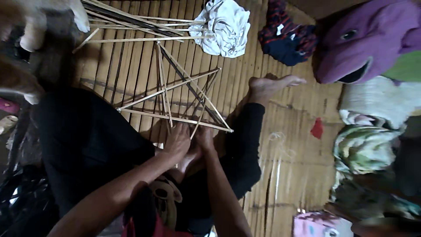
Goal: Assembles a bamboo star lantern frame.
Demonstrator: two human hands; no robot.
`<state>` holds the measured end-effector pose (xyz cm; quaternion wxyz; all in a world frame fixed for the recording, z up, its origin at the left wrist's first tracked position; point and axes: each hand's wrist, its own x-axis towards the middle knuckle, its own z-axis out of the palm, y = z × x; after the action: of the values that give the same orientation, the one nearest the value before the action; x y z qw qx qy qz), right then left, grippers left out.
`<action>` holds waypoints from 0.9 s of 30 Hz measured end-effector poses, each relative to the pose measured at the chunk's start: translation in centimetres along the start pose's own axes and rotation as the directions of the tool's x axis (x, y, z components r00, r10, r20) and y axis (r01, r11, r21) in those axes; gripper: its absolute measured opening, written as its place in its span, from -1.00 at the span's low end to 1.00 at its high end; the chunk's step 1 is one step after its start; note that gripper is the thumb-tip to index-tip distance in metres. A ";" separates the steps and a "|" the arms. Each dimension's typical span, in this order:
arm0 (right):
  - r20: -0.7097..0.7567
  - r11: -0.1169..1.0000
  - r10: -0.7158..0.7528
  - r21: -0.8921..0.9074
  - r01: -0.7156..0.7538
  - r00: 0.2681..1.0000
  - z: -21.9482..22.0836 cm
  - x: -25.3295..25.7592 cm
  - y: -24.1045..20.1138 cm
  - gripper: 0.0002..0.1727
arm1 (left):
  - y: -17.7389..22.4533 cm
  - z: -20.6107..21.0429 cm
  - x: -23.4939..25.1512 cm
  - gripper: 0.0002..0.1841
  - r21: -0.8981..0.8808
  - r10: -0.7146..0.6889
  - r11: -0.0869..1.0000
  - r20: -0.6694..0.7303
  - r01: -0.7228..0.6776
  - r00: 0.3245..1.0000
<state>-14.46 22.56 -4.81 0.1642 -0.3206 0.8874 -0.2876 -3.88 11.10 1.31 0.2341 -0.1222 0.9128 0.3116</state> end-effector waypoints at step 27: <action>-0.085 0.989 -0.138 -0.061 0.133 0.987 0.9 0.1 1.3 -0.89 | 0.4 -1.0 2.2 -0.33 0.306 -0.066 0.952 0.235 -0.010 0.970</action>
<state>-14.68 22.97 -6.32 0.0955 -0.3715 0.8776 -0.2874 -6.25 10.60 1.13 0.3645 -0.0586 0.9125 0.1761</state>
